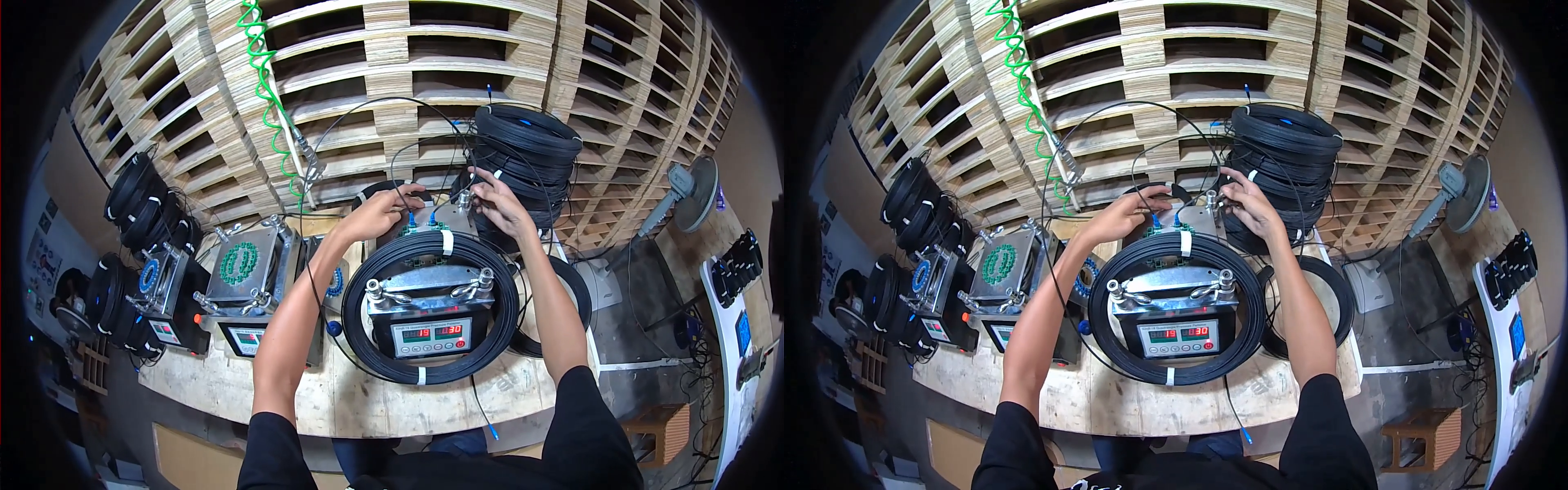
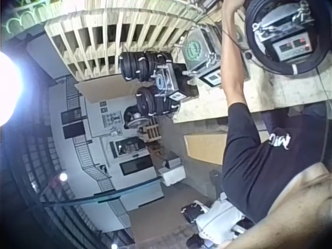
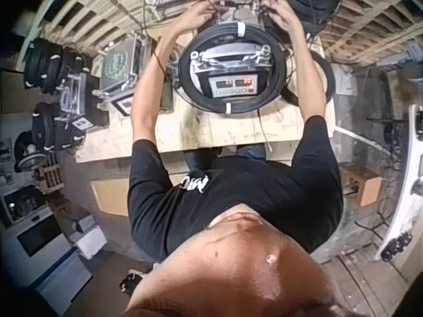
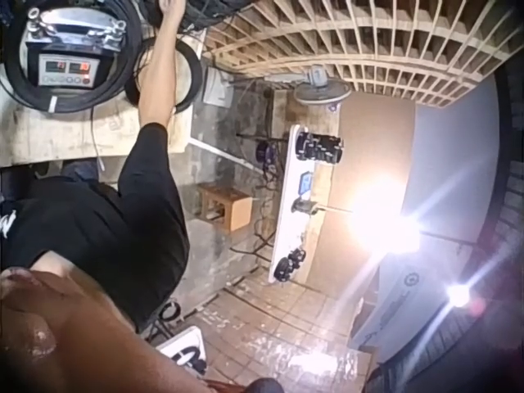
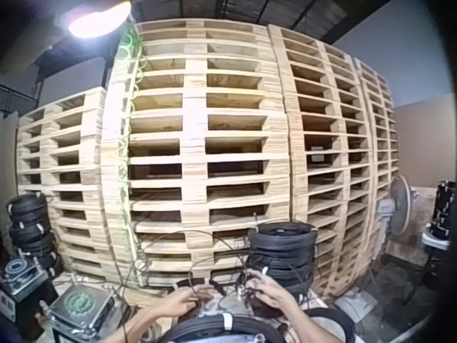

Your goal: Polishing the tips of fiber optic cables using a specialized high-speed polishing machine.

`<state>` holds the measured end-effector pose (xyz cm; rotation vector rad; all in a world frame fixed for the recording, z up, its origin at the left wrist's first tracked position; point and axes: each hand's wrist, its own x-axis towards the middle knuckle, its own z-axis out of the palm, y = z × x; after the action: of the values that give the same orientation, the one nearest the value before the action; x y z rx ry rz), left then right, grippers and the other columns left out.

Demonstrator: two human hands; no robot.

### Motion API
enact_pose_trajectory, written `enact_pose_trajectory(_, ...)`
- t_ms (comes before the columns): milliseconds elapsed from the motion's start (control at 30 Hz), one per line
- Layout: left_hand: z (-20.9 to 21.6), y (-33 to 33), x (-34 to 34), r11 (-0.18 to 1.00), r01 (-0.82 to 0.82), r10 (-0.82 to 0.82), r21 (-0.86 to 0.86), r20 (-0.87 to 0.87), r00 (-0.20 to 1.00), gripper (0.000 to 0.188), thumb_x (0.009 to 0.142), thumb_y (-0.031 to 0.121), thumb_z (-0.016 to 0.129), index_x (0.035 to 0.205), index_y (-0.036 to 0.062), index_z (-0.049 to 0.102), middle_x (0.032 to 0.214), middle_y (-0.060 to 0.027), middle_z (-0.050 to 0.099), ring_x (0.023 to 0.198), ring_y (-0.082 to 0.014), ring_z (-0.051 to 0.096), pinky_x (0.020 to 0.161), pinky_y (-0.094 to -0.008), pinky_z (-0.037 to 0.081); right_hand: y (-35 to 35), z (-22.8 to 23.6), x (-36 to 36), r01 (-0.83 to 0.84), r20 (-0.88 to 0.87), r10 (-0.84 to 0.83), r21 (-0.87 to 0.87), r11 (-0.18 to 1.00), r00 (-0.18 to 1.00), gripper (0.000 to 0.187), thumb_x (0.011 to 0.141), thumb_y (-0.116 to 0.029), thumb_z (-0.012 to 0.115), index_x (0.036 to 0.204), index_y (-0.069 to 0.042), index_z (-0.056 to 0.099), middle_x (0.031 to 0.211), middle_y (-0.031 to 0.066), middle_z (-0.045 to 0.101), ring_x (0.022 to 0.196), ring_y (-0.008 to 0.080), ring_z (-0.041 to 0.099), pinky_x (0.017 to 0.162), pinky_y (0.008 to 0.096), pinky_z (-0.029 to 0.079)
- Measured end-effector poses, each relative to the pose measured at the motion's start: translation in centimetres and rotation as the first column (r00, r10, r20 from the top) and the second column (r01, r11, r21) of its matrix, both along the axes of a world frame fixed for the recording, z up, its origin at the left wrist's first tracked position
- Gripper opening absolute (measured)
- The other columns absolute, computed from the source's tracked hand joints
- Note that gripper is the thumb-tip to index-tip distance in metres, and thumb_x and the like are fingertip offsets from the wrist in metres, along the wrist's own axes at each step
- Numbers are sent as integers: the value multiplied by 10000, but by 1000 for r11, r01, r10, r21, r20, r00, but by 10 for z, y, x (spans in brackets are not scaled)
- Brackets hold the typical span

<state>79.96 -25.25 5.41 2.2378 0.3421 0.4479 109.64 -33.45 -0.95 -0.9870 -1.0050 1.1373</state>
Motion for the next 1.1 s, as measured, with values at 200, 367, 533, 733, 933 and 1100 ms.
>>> enact_pose_trajectory(200, -9, 7, 12, 1000, 21, -20, -14, 64, 998, 647, 794, -81, 431, 1431, 30, 463, 1205, -180, 697, 1065, -234, 674, 937, -340, 508, 22, 7, 14, -101, 223, 90, 37, 994, 971, 540, 981, -170, 635, 1466, -75, 417, 788, -36, 521, 680, 66, 441, 597, 226, 362)
enact_pose_trajectory(367, 7, 21, 7, 948, -318, 306, 14, 233, 923, 379, 976, 84, 488, 1335, -4, 570, 1106, -161, 731, 984, -212, 692, 875, -335, 534, -10, 11, -5, 66, 106, -56, -94, 993, 993, 775, 970, -325, 679, 1581, -185, 222, 822, 6, 582, 633, 76, 480, 534, 237, 388)
enact_pose_trajectory(533, -25, 47, -1, 842, -289, 278, -456, -93, 956, 802, 1002, 709, 269, 1319, 66, 627, 1119, -101, 717, 1039, -171, 592, 912, -319, 460, -26, 14, -24, 44, 369, -10, -83, 996, 929, 1029, 880, -277, 780, 1614, -163, 68, 990, 71, 603, 819, 127, 571, 728, 282, 488)
enact_pose_trajectory(733, -63, 56, -9, 591, -193, 471, -784, 141, 871, 707, 1011, 667, 347, 1312, 103, 651, 790, -3, 583, 817, -145, 537, 817, -288, 427, -22, 19, -31, 4, 427, 7, -26, 1000, 904, 772, 842, -179, 808, 1480, -59, 390, 1062, 76, 597, 1015, 153, 580, 908, 310, 476)
enact_pose_trajectory(933, -119, 95, -45, 330, 221, 800, -918, 396, 452, 407, 859, 387, 799, 1084, 73, 671, 839, -10, 618, 786, -131, 560, 721, -318, 514, -5, 8, -45, -92, 370, 79, 17, 996, 926, 685, 882, -189, 770, 1443, -30, 410, 1072, 61, 569, 947, 126, 563, 815, 264, 471)
enact_pose_trajectory(1100, -81, 37, 10, 352, 26, 835, -936, 327, 443, 311, 888, 300, 789, 990, 29, 678, 712, -11, 614, 661, -106, 545, 689, -279, 490, -21, -1, -6, 8, 404, -8, 2, 1000, 915, 685, 868, -198, 786, 1433, -36, 434, 1138, 100, 575, 984, 152, 572, 886, 289, 490)
